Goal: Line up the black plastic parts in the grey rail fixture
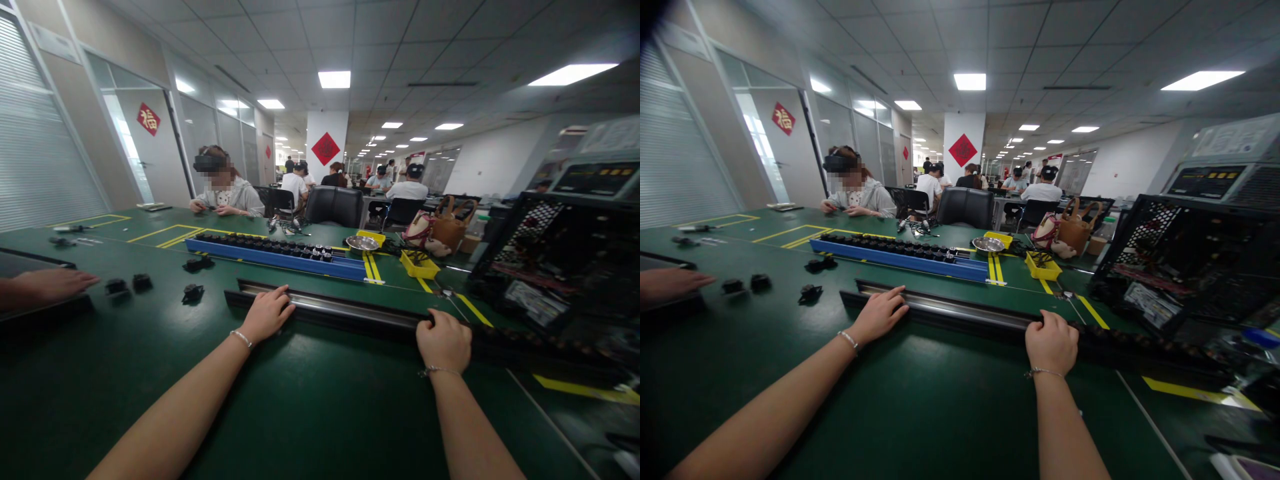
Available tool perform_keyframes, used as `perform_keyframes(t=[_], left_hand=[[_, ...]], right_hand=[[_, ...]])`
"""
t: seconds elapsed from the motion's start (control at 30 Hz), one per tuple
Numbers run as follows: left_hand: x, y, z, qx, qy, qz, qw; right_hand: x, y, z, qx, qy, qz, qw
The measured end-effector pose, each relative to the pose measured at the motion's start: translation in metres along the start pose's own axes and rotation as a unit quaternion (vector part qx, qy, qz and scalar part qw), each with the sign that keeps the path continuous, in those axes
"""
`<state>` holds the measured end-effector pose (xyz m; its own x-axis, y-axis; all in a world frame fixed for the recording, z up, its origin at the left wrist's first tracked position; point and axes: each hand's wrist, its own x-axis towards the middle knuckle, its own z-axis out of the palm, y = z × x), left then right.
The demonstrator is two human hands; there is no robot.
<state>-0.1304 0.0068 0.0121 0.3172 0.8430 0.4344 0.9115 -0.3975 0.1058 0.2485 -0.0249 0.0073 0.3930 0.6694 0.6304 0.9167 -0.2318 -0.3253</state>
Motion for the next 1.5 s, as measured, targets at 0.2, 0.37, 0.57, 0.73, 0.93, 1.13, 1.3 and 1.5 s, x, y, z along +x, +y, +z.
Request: perform_keyframes(t=[0.2, 0.37, 0.57, 0.73, 0.93, 1.13, 1.3, 1.5], left_hand=[[-0.001, 0.0, 0.0, -0.006, 0.006, 0.003, 1.0], [-0.001, 0.0, 0.0, 0.013, 0.008, 0.011, 1.0], [-0.001, -0.001, 0.001, 0.016, 0.013, 0.013, 1.0], [-0.002, -0.001, 0.002, 0.02, 0.019, 0.012, 1.0], [-0.001, 0.0, 0.004, 0.012, 0.043, 0.007, 0.999], [-0.002, -0.001, 0.006, 0.005, 0.039, -0.001, 0.999], [-0.002, 0.0, 0.008, 0.013, 0.04, 0.001, 0.999], [-0.003, 0.0, 0.009, 0.019, 0.041, 0.003, 0.999]], right_hand=[[0.0, -0.001, 0.003, -0.009, -0.003, -0.004, 1.0], [0.0, -0.006, 0.004, -0.015, -0.012, -0.021, 1.0], [-0.004, -0.015, -0.003, -0.02, -0.031, -0.01, 0.999], [-0.006, -0.023, -0.005, -0.017, -0.03, -0.006, 0.999], [-0.008, -0.025, 0.001, -0.003, -0.015, -0.053, 0.999], [-0.008, -0.026, 0.008, 0.012, -0.014, -0.09, 0.996], [-0.01, -0.032, 0.007, 0.029, -0.017, -0.113, 0.993], [-0.012, -0.04, 0.002, 0.037, -0.041, -0.11, 0.992]])
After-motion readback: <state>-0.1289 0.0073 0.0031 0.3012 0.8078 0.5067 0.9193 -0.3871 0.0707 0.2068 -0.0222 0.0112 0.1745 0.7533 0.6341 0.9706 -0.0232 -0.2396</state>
